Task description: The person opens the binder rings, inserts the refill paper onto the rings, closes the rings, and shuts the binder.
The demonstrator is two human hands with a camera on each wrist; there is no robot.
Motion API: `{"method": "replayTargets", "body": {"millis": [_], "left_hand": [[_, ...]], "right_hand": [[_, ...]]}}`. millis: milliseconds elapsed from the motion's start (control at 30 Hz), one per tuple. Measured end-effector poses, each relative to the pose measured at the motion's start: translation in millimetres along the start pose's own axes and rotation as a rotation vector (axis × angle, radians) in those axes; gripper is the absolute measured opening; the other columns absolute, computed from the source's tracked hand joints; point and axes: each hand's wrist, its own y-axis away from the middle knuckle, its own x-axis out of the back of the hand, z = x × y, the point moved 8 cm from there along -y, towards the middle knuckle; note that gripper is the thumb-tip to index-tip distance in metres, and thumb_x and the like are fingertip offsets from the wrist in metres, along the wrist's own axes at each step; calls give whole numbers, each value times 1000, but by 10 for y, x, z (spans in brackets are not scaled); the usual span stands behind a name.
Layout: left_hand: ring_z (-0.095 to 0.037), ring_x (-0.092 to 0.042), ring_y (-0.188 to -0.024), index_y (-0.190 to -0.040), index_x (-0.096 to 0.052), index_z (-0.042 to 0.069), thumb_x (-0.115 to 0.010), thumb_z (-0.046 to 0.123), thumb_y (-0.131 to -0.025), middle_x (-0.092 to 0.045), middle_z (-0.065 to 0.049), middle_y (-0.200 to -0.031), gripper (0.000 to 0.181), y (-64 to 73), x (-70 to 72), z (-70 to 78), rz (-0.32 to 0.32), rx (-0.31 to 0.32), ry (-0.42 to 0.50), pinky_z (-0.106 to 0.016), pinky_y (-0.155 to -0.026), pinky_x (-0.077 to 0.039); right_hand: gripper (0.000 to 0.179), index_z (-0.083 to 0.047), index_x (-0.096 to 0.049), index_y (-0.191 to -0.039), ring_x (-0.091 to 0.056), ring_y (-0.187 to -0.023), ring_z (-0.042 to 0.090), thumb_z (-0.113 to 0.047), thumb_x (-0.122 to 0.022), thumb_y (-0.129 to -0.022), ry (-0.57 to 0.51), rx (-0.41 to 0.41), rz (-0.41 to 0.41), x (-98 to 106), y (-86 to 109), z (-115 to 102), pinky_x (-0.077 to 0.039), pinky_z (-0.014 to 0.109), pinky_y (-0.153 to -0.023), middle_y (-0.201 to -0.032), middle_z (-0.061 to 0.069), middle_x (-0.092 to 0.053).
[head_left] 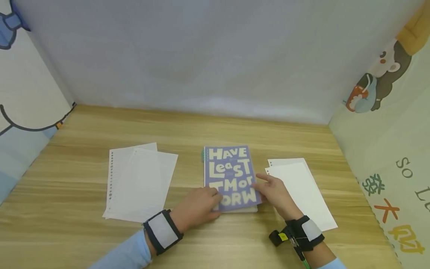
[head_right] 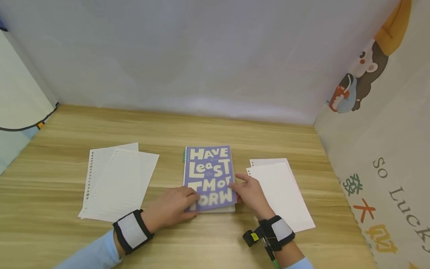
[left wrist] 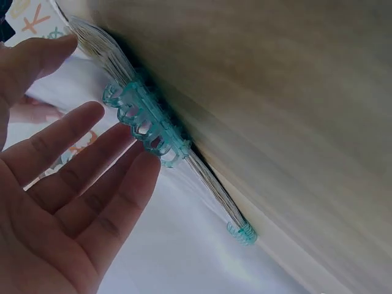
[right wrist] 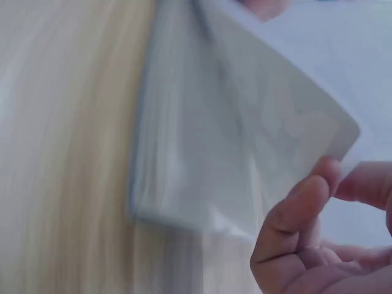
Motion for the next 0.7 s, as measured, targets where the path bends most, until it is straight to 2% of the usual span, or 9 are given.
{"method": "replayTargets", "body": {"millis": [100, 200, 267, 367, 467, 533, 633, 700], "left_hand": [[-10, -56, -73, -99, -65, 11, -68, 37, -83, -63, 1, -87, 31, 29, 26, -11, 35, 3, 29, -25, -64, -48], [-10, -60, -80, -108, -63, 10, -62, 44, -86, -65, 0, -95, 40, 68, 78, -41, 49, 39, 112, -26, -71, -50], [-15, -63, -92, -116, -61, 8, -55, 49, -89, -66, -4, -105, 49, 108, 139, -88, 46, 100, 203, -31, -80, -51], [-22, -62, -107, -123, -58, 9, -46, 51, -94, -64, -8, -118, 54, 184, 273, -188, 70, 237, 340, -39, -90, -48], [-22, -63, -105, -127, -56, 11, -43, 49, -96, -63, -7, -122, 51, 270, 412, -303, 132, 364, 471, -39, -86, -50], [-19, -64, -100, -129, -55, 12, -43, 44, -97, -64, -6, -119, 46, 318, 487, -380, 190, 419, 554, -34, -81, -52], [-17, -66, -89, -134, -50, 12, -41, 36, -100, -66, -8, -113, 43, 371, 551, -490, 263, 457, 719, -27, -73, -51], [-18, -66, -83, -135, -48, 10, -38, 32, -101, -67, -12, -107, 42, 405, 585, -561, 305, 466, 826, -26, -70, -52]], "right_hand": [[41, 2, -56, -125, -56, -68, 9, -23, -57, -92, -134, -20, -43, -32, 40, -35, -47, 24, -65, -80, -1, -67], [44, 6, -54, -123, -58, -72, 8, -27, -54, -95, -267, 7, -90, -84, 112, -130, -48, 23, -68, -85, -4, -66], [49, 8, -50, -126, -60, -76, 8, -30, -50, -97, -335, 51, -135, -152, 168, -233, -48, 23, -72, -89, -5, -65], [53, 9, -43, -132, -60, -81, 8, -33, -43, -99, -390, 138, -220, -285, 247, -411, -49, 24, -77, -97, -6, -64], [53, 7, -38, -137, -60, -84, 8, -31, -40, -101, -370, 233, -309, -437, 313, -581, -50, 26, -78, -109, -4, -63], [51, 4, -37, -139, -61, -86, 9, -29, -40, -101, -328, 281, -353, -537, 346, -666, -50, 27, -78, -119, 3, -60], [47, -5, -37, -142, -62, -94, 13, -27, -41, -100, -221, 347, -428, -707, 390, -756, -50, 28, -81, -135, 12, -50], [45, -11, -39, -142, -62, -99, 17, -27, -43, -100, -139, 379, -468, -820, 413, -791, -50, 29, -82, -140, 14, -46]]}}
